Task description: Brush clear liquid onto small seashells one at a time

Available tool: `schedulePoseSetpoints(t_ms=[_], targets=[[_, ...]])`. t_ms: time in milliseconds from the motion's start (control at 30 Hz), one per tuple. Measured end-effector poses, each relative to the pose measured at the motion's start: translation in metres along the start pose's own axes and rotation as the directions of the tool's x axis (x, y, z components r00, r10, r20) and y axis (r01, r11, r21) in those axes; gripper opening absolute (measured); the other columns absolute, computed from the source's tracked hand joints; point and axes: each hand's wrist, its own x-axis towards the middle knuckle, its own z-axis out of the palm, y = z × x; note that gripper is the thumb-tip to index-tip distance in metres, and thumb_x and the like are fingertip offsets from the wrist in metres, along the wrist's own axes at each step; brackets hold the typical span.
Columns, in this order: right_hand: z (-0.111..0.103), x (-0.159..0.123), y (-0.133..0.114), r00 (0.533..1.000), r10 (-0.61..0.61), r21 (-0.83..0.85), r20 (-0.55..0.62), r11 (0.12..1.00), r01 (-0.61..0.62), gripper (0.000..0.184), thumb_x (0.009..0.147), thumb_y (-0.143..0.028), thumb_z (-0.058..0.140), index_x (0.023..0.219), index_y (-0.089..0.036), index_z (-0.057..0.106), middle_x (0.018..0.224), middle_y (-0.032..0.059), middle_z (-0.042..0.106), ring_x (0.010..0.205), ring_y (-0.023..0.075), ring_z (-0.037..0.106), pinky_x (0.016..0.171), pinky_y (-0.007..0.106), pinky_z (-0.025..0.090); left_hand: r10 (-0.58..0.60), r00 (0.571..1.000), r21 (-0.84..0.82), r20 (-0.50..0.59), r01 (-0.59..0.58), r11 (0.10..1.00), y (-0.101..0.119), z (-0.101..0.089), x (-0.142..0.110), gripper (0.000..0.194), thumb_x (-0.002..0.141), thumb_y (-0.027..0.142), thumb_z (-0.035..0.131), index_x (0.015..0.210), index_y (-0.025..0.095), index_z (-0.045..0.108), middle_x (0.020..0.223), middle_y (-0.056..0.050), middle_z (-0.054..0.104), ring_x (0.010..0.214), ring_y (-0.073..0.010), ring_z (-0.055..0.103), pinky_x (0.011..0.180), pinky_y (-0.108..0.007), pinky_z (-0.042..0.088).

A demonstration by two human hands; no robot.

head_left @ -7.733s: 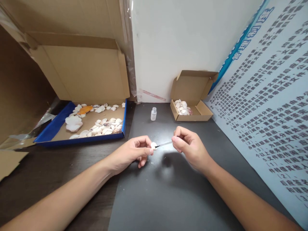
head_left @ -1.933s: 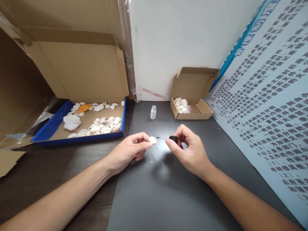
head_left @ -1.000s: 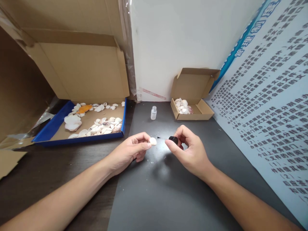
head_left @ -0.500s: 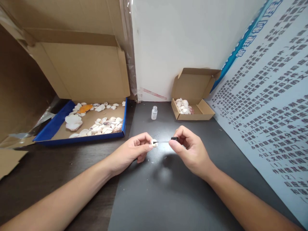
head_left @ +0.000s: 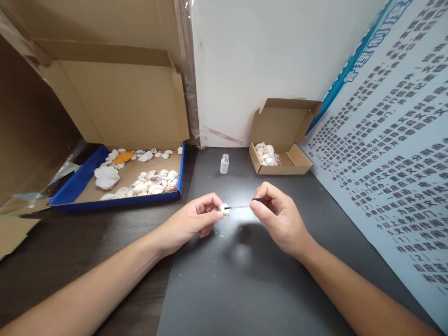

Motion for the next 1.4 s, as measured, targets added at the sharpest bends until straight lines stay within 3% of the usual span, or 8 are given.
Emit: schedulePoseSetpoints(t_ms=[133, 267, 433, 633, 767, 967, 1133, 1400], targets=[[0.0018, 0.0007, -0.0006, 0.999, 0.024, -0.039, 0.025, 0.999, -0.023, 0.031, 0.087, -0.033, 0.063, 0.07, -0.022, 0.04, 0.06, -0.006, 0.04, 0.054, 0.0115, 0.036, 0.051, 0.025, 0.031, 0.003, 1.0, 0.006, 0.004, -0.003, 1.0, -0.0003, 0.0, 0.0001, 0.022, 0.083, 0.035, 0.066, 0.085, 0.019, 0.051, 0.058, 0.009, 0.038, 0.049, -0.0026, 0.034, 0.048, -0.016, 0.029], [0.0024, 0.0001, -0.001, 0.998, 0.024, -0.156, -0.062, 0.987, -0.034, 0.034, 0.084, -0.032, 0.067, 0.069, -0.022, 0.039, 0.059, -0.0069, 0.039, 0.053, 0.011, 0.036, 0.052, 0.026, 0.03, 0.013, 1.0, 0.024, 0.01, -0.014, 1.0, -0.0005, 0.0001, 0.0003, 0.025, 0.084, 0.038, 0.065, 0.085, 0.018, 0.051, 0.059, 0.009, 0.038, 0.049, -0.0021, 0.034, 0.048, -0.015, 0.029], [0.0012, -0.0014, -0.0007, 0.999, -0.01, -0.079, -0.036, 0.997, 0.007, 0.031, 0.088, -0.033, 0.061, 0.069, -0.022, 0.04, 0.06, -0.0063, 0.038, 0.054, 0.0112, 0.035, 0.051, 0.026, 0.029, 0.005, 1.0, 0.039, 0.011, -0.006, 0.999, -0.0008, -0.0005, 0.0002, 0.027, 0.084, 0.04, 0.066, 0.085, 0.018, 0.05, 0.059, 0.009, 0.037, 0.049, -0.0021, 0.033, 0.048, -0.016, 0.029], [0.0019, -0.0013, -0.0002, 0.998, 0.014, -0.144, -0.068, 0.989, -0.024, 0.034, 0.084, -0.032, 0.067, 0.069, -0.022, 0.039, 0.059, -0.0068, 0.039, 0.053, 0.0112, 0.036, 0.051, 0.026, 0.03, 0.002, 1.0, 0.063, 0.02, -0.003, 0.998, -0.0002, -0.0003, -0.0001, 0.03, 0.083, 0.042, 0.066, 0.083, 0.018, 0.05, 0.059, 0.008, 0.039, 0.05, -0.0027, 0.035, 0.048, -0.016, 0.028], [0.001, -0.0008, -0.0004, 1.0, 0.011, -0.048, 0.003, 0.999, -0.011, 0.032, 0.088, -0.034, 0.063, 0.069, -0.022, 0.04, 0.06, -0.0062, 0.038, 0.054, 0.0115, 0.036, 0.051, 0.026, 0.03, 0.005, 1.0, 0.045, 0.027, -0.006, 0.999, -0.0009, -0.0006, -0.0001, 0.028, 0.083, 0.041, 0.066, 0.084, 0.018, 0.05, 0.059, 0.008, 0.039, 0.05, -0.0029, 0.035, 0.048, -0.016, 0.028], [0.0021, -0.0012, -0.0016, 0.998, 0.011, -0.174, -0.057, 0.984, -0.021, 0.033, 0.083, -0.032, 0.067, 0.068, -0.022, 0.04, 0.058, -0.007, 0.039, 0.052, 0.0113, 0.036, 0.052, 0.027, 0.03, -0.006, 1.0, 0.064, 0.013, 0.006, 0.998, -0.0009, -0.0006, -0.0001, 0.03, 0.083, 0.044, 0.066, 0.083, 0.018, 0.052, 0.058, 0.008, 0.039, 0.05, -0.0032, 0.035, 0.048, -0.016, 0.027], [0.0016, -0.0015, -0.0016, 1.0, -0.006, -0.106, -0.001, 0.994, 0.006, 0.031, 0.086, -0.033, 0.064, 0.069, -0.022, 0.04, 0.06, -0.0063, 0.04, 0.054, 0.0118, 0.038, 0.052, 0.027, 0.031, -0.017, 1.0, 0.056, 0.018, 0.016, 0.998, 0.0001, -0.0001, 0.0001, 0.029, 0.082, 0.042, 0.066, 0.084, 0.018, 0.051, 0.057, 0.008, 0.038, 0.049, -0.0032, 0.034, 0.047, -0.016, 0.026], [0.0011, -0.0012, -0.0018, 1.0, 0.002, -0.11, -0.02, 0.994, -0.004, 0.032, 0.086, -0.033, 0.064, 0.069, -0.022, 0.039, 0.059, -0.0065, 0.04, 0.053, 0.0115, 0.037, 0.051, 0.026, 0.031, -0.014, 1.0, 0.047, 0.025, 0.013, 0.999, 0.0007, 0.0003, -0.0001, 0.029, 0.082, 0.042, 0.066, 0.084, 0.018, 0.051, 0.057, 0.008, 0.037, 0.049, -0.0036, 0.033, 0.048, -0.017, 0.027]])
